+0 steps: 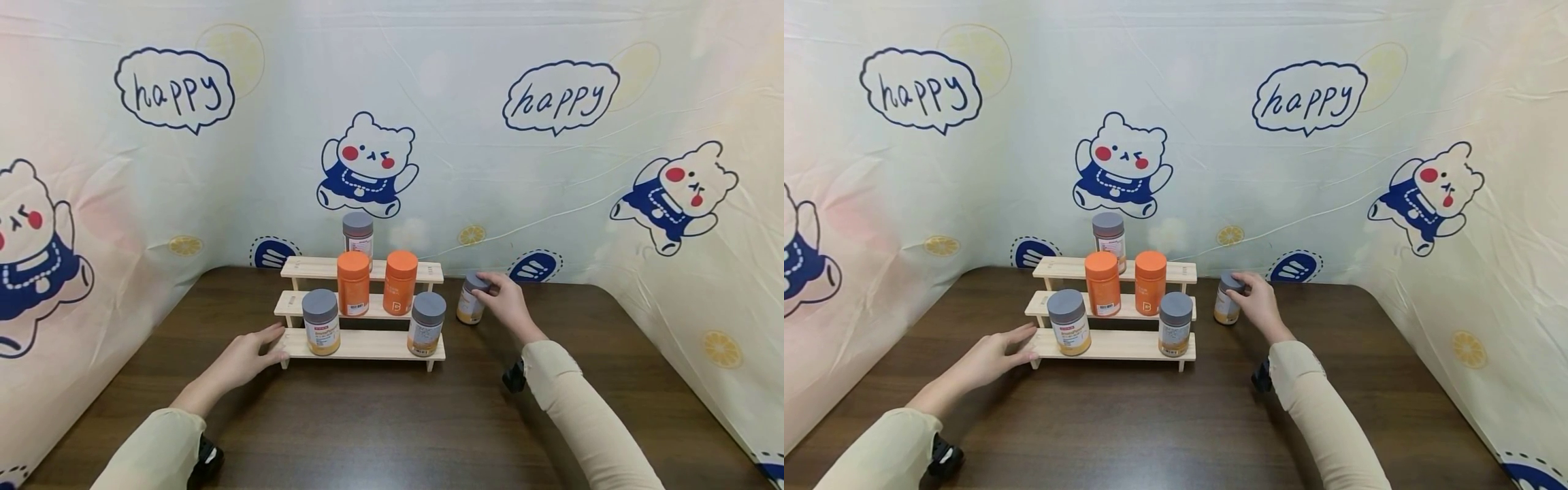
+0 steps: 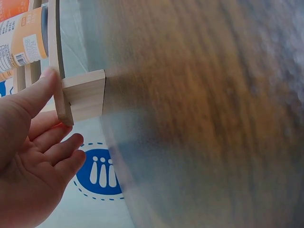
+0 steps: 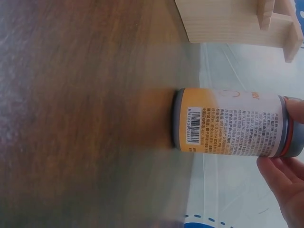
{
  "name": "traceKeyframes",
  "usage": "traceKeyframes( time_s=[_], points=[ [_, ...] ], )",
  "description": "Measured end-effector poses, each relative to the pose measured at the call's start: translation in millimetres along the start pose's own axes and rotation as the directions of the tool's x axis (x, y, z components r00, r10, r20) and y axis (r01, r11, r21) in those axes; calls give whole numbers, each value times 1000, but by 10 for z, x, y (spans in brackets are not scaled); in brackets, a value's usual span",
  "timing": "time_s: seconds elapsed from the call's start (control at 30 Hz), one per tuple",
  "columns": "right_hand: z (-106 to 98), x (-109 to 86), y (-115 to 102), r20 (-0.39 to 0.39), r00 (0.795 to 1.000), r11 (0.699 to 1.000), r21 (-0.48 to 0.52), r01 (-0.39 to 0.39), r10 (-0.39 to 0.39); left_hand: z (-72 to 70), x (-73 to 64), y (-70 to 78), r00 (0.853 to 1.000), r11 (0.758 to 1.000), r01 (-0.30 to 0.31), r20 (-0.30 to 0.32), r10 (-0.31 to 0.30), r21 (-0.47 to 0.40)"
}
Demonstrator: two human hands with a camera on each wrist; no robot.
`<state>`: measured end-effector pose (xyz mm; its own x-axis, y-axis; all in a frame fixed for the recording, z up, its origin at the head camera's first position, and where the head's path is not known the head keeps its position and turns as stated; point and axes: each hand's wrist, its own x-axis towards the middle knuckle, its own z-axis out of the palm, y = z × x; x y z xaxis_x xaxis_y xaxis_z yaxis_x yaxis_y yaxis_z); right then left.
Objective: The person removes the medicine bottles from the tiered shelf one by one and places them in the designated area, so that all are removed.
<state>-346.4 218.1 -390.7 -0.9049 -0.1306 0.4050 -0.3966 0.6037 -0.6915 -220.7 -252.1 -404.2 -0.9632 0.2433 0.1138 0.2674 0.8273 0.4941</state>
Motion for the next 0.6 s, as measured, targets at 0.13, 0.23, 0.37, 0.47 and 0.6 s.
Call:
traceKeyframes(
  time_s=[0.13, 0.23, 0.37, 0.47, 0.6],
  points=[
    [-1, -16, -9, 14, 1000, 1000, 1, -5, 5, 1, 1, 0, 1000, 1000, -3, -5, 3, -5],
    [-1, -22, -6, 19, 1000, 1000, 7, -6, 6, 3, 0, -2, 1000, 1000, -8, -11, 8, -7],
    [1, -23, 8, 22, 1000, 1000, 10, -5, 5, 3, 3, -1, 1000, 1000, -3, -4, 3, -8],
    [3, -25, 15, 22, 1000, 1000, 5, 0, 0, 0, 5, 2, 1000, 1000, 4, 3, -4, -8],
    [3, -25, 10, 26, 1000, 1000, 5, -7, 7, -2, 6, 4, 1000, 1000, 3, 2, -3, -8]
  ],
)
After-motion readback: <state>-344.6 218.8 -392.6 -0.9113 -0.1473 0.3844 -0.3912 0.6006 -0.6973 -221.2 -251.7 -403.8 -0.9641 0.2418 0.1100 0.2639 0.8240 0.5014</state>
